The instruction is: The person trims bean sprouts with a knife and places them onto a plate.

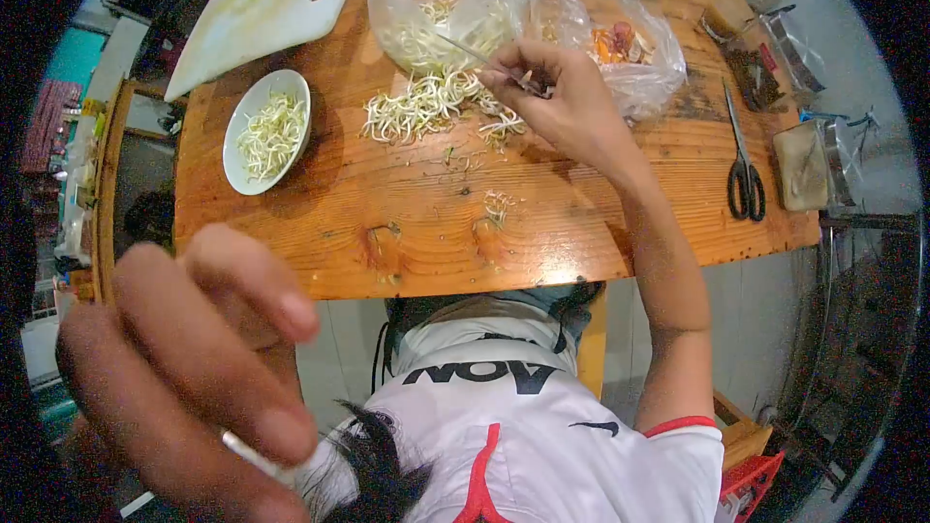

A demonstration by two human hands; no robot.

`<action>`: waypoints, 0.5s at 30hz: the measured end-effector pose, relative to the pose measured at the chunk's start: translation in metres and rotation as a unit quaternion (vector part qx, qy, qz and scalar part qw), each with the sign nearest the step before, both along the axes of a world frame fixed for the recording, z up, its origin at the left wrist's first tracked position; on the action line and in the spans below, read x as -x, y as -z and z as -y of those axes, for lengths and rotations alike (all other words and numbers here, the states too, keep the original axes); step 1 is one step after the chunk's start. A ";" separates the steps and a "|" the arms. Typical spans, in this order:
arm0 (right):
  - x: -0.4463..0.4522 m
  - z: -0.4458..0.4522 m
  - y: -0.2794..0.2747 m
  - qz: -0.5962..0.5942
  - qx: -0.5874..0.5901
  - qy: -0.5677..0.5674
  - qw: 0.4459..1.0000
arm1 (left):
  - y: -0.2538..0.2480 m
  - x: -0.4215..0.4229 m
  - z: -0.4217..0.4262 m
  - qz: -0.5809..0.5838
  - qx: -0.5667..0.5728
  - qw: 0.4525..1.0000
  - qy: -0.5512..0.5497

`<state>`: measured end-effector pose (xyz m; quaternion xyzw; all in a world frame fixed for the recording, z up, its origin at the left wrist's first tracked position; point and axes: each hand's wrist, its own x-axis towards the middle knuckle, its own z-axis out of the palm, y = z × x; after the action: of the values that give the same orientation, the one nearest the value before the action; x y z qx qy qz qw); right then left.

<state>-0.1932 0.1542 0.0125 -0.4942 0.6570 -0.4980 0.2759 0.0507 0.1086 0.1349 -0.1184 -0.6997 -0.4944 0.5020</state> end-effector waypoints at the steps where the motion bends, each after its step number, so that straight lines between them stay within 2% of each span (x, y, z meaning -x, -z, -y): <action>1: 0.001 0.000 -0.001 0.017 0.007 -0.004 1.000 | -0.002 0.002 -0.002 -0.008 0.001 1.000 0.011; 3: 0.002 0.000 -0.001 0.053 0.018 -0.012 0.998 | -0.003 0.004 -0.004 -0.016 -0.002 1.000 0.023; 6: 0.008 -0.002 -0.014 0.078 -0.045 -0.045 0.995 | -0.004 0.007 -0.001 -0.023 -0.012 0.999 0.037; 9: 0.013 0.007 -0.012 0.092 0.010 -0.088 0.992 | 0.001 0.018 0.012 0.005 -0.047 0.998 0.029; 12: 0.012 0.008 -0.031 0.115 -0.038 -0.111 0.986 | 0.031 0.037 0.045 0.103 -0.154 0.983 0.008; 15: 0.009 0.015 -0.024 0.093 -0.029 -0.128 0.987 | 0.090 0.055 0.079 0.240 -0.317 0.918 -0.008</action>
<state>-0.2026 0.1394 0.0369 -0.5177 0.5742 -0.4832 0.4108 -0.0047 0.0295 0.0448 0.1746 -0.6068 -0.6995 0.3347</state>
